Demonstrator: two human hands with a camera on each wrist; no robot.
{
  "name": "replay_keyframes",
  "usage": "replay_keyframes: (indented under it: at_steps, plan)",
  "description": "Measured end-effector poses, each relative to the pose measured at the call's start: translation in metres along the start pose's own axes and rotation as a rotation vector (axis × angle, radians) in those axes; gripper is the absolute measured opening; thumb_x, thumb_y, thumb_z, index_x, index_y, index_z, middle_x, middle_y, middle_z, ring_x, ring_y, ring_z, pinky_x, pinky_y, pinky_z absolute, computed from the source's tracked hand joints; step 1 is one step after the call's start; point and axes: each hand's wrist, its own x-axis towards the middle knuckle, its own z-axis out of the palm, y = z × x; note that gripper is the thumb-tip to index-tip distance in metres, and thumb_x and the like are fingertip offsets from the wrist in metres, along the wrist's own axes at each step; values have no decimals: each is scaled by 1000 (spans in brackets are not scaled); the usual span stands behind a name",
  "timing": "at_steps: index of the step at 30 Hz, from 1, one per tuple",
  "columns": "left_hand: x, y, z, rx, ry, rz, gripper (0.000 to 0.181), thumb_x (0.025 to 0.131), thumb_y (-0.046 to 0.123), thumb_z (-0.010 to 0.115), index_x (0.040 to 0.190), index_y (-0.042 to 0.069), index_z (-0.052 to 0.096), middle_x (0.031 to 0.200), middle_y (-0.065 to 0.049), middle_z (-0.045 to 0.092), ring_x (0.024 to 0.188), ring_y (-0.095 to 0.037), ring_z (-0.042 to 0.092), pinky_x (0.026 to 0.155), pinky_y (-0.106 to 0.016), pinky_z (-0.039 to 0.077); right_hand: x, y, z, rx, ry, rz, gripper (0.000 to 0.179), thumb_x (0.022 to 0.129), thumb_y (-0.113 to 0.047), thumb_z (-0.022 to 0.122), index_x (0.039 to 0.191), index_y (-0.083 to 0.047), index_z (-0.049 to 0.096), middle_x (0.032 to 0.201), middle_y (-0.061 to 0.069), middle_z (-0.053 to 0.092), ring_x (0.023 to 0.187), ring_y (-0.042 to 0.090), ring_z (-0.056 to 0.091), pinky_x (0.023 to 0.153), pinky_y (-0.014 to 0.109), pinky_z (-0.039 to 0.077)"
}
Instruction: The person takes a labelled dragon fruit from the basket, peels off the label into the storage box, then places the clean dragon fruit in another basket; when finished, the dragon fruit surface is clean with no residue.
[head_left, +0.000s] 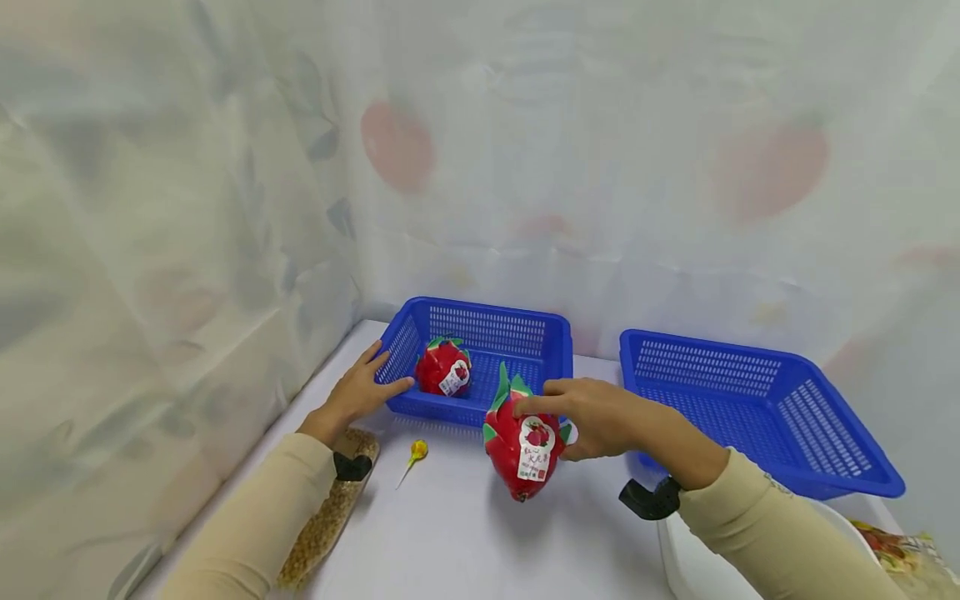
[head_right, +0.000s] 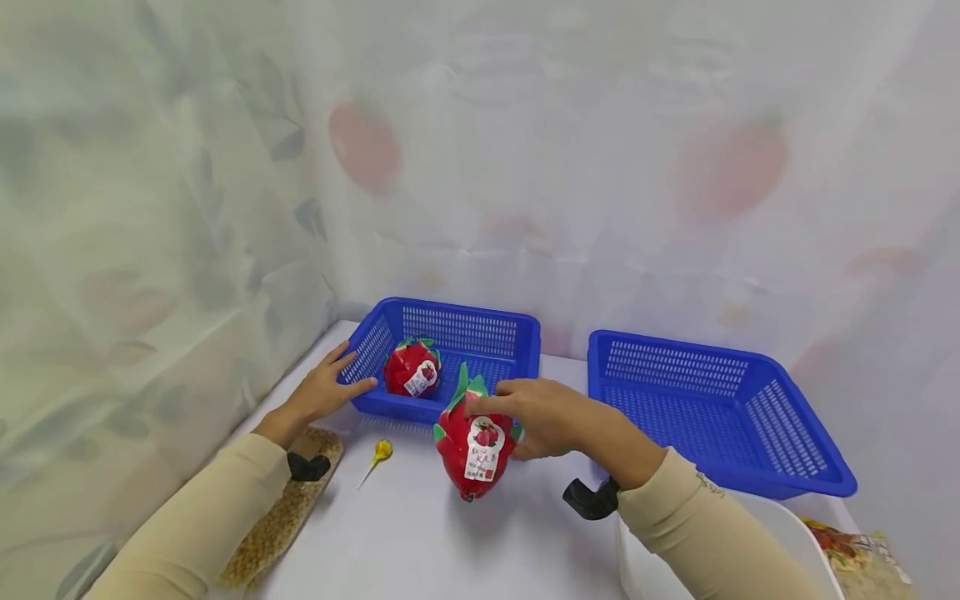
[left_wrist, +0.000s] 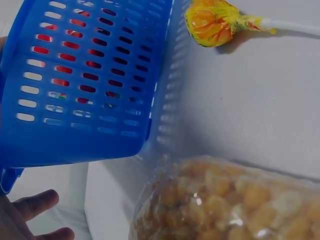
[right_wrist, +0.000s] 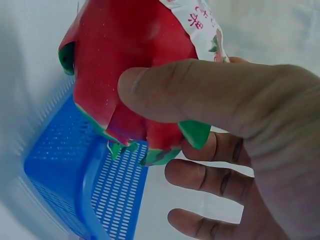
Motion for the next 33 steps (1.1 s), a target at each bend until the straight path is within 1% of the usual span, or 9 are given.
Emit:
replay_keyframes:
  at_steps: [6, 11, 13, 17, 20, 22, 24, 29, 33]
  plan:
    - [1, -2, -6, 12, 12, -14, 105, 79, 74, 55, 152, 4, 26, 160, -13, 8, 139, -47, 14, 102, -68, 22, -6, -12, 5, -46, -20, -38, 76, 71, -28, 87, 135, -44, 49, 108, -2, 55, 99, 16, 55, 69, 26, 52]
    - [-3, 2, -6, 54, 71, -9, 103, 80, 72, 57, 151, 3, 28, 159, -15, 10, 139, -47, 15, 100, -70, 22, -12, -21, 14, -102, -31, -59, 76, 72, -29, 87, 135, -45, 48, 116, 3, 57, 104, 20, 56, 71, 31, 54]
    - [-7, 7, -4, 84, 121, 25, 98, 82, 68, 58, 150, 3, 31, 158, -16, 13, 139, -46, 16, 101, -70, 21, -15, -23, 18, -119, -24, -78, 75, 72, -30, 87, 134, -45, 48, 115, 2, 57, 105, 19, 56, 73, 32, 53]
    - [-19, 22, -4, 108, 234, 153, 86, 85, 56, 64, 148, 3, 37, 157, -16, 17, 139, -42, 15, 104, -67, 16, -19, -27, 23, -131, -11, -113, 74, 71, -31, 87, 132, -46, 48, 104, -3, 55, 99, 12, 54, 75, 31, 51]
    - [-27, 33, -5, 101, 280, 242, 80, 85, 49, 67, 146, 4, 40, 157, -14, 19, 140, -42, 14, 106, -66, 13, -20, -29, 26, -124, -10, -130, 74, 71, -32, 87, 132, -47, 49, 100, -5, 53, 92, 10, 53, 73, 30, 49]
    - [-31, 36, -5, 110, 288, 267, 80, 85, 49, 67, 146, 5, 41, 157, -14, 19, 140, -43, 13, 106, -66, 13, -21, -30, 30, -118, -15, -137, 74, 71, -33, 87, 132, -47, 49, 100, -5, 53, 92, 10, 52, 73, 29, 49]
    - [-34, 36, -5, 119, 276, 266, 79, 85, 48, 68, 146, 5, 41, 157, -15, 19, 140, -43, 13, 105, -66, 13, -22, -29, 35, -110, -23, -136, 75, 70, -33, 87, 133, -47, 48, 102, -5, 53, 93, 10, 53, 74, 29, 50]
    - [-38, 24, -1, 133, 221, 202, 81, 86, 51, 66, 147, 5, 39, 157, -15, 19, 139, -44, 13, 104, -67, 13, -24, -28, 52, -58, -30, -97, 79, 68, -31, 88, 134, -45, 48, 121, -1, 51, 104, 18, 54, 78, 34, 52]
    - [-43, 13, 6, 130, 184, 165, 84, 85, 53, 66, 147, 4, 38, 156, -17, 20, 138, -44, 15, 103, -67, 15, -23, -29, 65, 53, -53, -52, 77, 67, -32, 86, 135, -36, 50, 142, 1, 42, 118, 27, 51, 87, 42, 50]
